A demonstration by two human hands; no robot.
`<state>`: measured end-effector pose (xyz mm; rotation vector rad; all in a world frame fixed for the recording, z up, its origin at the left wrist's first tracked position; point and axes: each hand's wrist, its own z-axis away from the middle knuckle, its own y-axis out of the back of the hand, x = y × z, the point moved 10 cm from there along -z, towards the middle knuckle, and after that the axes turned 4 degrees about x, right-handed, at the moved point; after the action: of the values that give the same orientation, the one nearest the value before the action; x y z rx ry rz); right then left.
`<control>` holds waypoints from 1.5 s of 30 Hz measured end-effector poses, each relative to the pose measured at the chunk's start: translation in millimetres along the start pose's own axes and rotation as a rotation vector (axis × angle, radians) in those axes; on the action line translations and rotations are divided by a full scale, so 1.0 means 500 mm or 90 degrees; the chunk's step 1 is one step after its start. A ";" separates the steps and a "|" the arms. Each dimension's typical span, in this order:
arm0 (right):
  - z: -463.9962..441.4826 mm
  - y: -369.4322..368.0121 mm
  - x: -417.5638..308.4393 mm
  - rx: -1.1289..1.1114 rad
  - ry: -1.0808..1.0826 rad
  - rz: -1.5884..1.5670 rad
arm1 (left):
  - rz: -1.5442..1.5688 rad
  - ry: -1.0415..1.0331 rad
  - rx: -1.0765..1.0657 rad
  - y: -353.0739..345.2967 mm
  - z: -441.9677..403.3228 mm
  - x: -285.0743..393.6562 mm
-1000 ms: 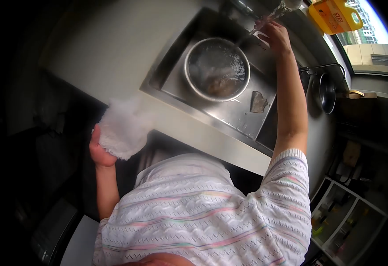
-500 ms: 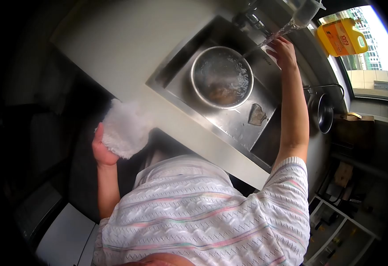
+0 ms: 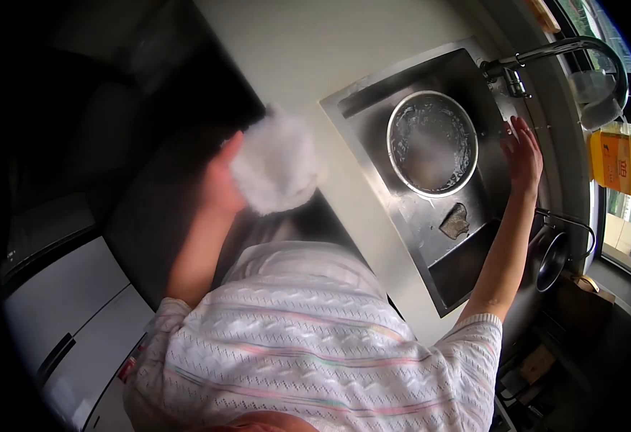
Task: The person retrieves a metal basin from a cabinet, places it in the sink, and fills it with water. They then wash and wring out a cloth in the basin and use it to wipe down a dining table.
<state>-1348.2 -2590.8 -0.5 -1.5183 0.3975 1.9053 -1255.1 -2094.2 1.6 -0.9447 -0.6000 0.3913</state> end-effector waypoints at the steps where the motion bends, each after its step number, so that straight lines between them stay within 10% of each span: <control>1: 0.025 -0.026 0.033 -0.065 -0.046 -0.067 | -0.004 -0.002 -0.015 -0.033 0.024 0.022; 7: 0.297 -0.595 0.124 -0.372 -0.147 -0.031 | 0.026 0.019 -0.080 -0.050 0.049 0.053; 16: 0.323 -0.876 0.224 -0.416 -0.138 0.072 | 0.073 -0.055 -0.057 0.088 0.078 0.178; 24: 0.641 -1.438 0.263 -0.512 0.710 0.438 | 0.194 -0.191 -0.116 0.315 0.156 0.514; 32: 0.585 -1.946 0.452 -0.473 0.447 0.509 | 0.068 -0.416 0.082 0.571 0.365 0.896; 35: 0.716 -2.037 0.465 -0.539 0.639 0.422 | 0.201 -0.444 0.062 0.692 0.362 1.007; 45: 0.665 -2.545 0.686 -0.651 0.403 0.513 | 0.154 -0.549 0.198 0.825 0.475 1.416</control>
<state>-796.0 -1349.0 -26.3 -3.0275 0.3361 2.3192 -881.1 -1327.9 -25.1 -0.5157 -1.1661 1.1006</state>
